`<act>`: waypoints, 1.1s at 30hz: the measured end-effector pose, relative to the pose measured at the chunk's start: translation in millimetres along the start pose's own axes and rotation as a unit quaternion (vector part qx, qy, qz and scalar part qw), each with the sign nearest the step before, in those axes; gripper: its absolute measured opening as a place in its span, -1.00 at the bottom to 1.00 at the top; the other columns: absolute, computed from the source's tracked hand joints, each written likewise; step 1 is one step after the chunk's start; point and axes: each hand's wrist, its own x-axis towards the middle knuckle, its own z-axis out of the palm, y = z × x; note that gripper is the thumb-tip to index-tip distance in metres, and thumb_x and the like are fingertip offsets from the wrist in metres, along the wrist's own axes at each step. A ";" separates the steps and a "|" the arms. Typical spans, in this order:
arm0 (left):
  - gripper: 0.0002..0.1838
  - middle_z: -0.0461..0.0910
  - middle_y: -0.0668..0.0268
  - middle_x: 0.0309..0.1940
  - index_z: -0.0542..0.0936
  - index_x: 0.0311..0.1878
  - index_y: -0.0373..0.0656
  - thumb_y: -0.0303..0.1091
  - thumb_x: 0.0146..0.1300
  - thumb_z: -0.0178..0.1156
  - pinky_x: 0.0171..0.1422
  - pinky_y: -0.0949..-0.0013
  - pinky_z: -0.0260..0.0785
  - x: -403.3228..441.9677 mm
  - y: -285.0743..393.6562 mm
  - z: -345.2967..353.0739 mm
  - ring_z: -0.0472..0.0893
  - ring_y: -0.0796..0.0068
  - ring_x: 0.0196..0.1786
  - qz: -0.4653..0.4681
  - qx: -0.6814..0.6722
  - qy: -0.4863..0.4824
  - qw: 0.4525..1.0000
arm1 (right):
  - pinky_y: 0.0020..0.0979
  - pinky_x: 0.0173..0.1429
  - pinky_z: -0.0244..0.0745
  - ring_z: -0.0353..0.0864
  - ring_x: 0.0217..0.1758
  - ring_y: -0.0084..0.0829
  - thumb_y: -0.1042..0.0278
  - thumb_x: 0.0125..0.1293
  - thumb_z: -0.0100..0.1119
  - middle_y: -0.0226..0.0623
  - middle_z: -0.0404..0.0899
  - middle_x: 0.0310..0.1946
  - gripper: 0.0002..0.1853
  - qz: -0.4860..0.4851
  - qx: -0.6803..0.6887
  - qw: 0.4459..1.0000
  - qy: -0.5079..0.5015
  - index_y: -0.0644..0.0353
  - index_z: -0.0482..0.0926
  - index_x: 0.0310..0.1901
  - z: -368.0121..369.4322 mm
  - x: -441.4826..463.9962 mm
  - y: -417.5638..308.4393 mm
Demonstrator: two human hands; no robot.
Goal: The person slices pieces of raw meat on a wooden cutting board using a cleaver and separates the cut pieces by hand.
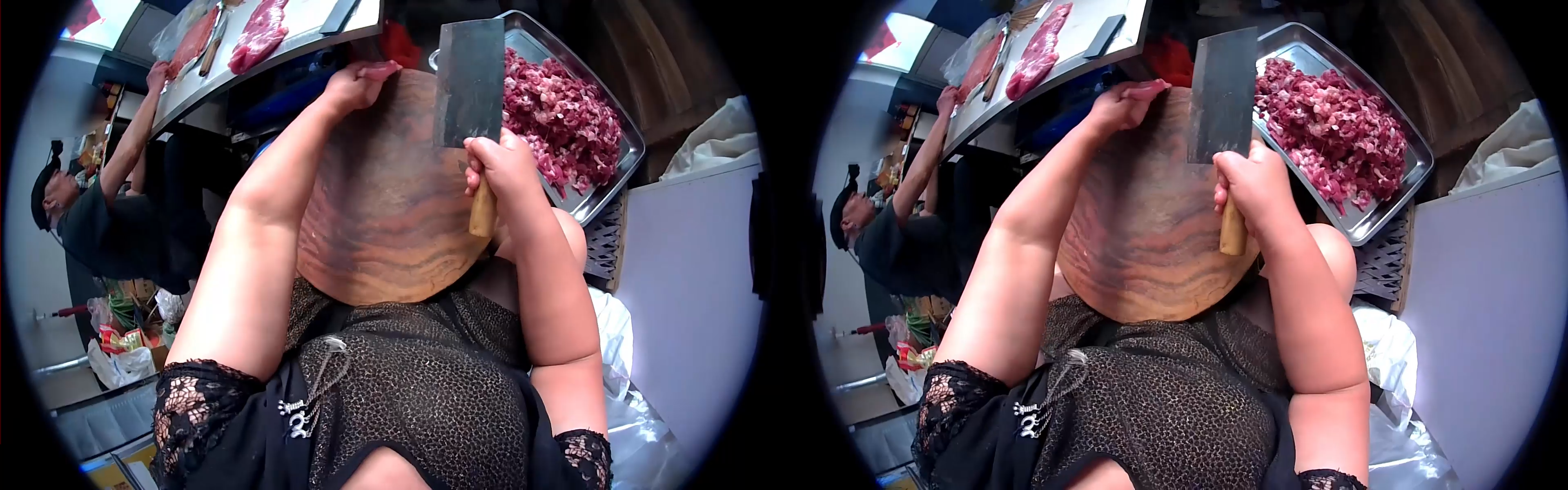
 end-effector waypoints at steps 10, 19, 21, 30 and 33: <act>-0.58 0.63 0.09 -0.03 0.48 0.14 -0.31 -0.49 0.18 -0.04 0.18 0.18 0.52 -127.6 -138.2 100.0 0.66 0.21 -0.01 0.412 0.422 0.107 0.801 | -0.42 -0.58 0.41 0.40 -0.67 -0.56 0.41 0.31 0.09 -0.45 0.36 -0.61 -0.90 0.007 -0.043 0.999 -0.031 0.14 0.37 -0.31 -0.2 -18.4 22.0; -0.17 0.59 0.14 0.02 0.23 0.42 -0.26 -0.33 0.14 0.45 0.17 0.37 0.49 -118.4 -241.9 121.2 0.62 0.34 0.01 0.216 0.751 0.320 0.535 | -0.41 -0.61 0.40 0.38 -0.70 -0.55 0.42 0.29 0.09 -0.43 0.37 -0.62 -0.91 0.004 -0.079 0.997 -0.025 0.15 0.39 -0.34 3.4 -18.4 32.5; -0.07 0.51 0.06 0.15 0.11 0.50 -0.19 -0.34 0.13 0.45 0.19 0.31 0.49 -106.6 -246.3 98.0 0.61 0.31 0.06 0.266 0.733 0.309 0.545 | -0.41 -0.60 0.42 0.40 -0.69 -0.55 0.42 0.30 0.11 -0.43 0.39 -0.62 -0.90 -0.004 -0.091 0.996 -0.020 0.14 0.40 -0.36 2.7 -15.1 33.3; -0.55 0.68 0.00 -0.34 0.69 -0.39 -0.27 0.01 -0.05 0.41 -0.04 0.19 0.52 -97.7 -243.4 31.6 0.69 0.10 -0.19 0.162 0.707 0.493 0.481 | -0.40 -0.66 0.34 0.41 -0.74 -0.49 0.36 0.32 0.16 -0.35 0.41 -0.69 -0.80 0.036 -0.257 0.962 -0.081 0.34 0.43 -0.28 0.2 -22.7 27.8; -0.71 0.65 0.12 -0.40 0.61 -0.34 -0.23 -0.19 0.02 0.37 -0.13 0.30 0.50 -84.7 -256.4 5.5 0.65 0.27 -0.30 0.240 0.626 0.506 0.543 | -0.44 -0.70 0.31 0.40 -0.75 -0.53 0.35 0.35 0.16 -0.43 0.38 -0.69 -0.81 0.096 -0.309 0.932 -0.163 0.23 0.39 -0.33 9.6 -28.0 34.4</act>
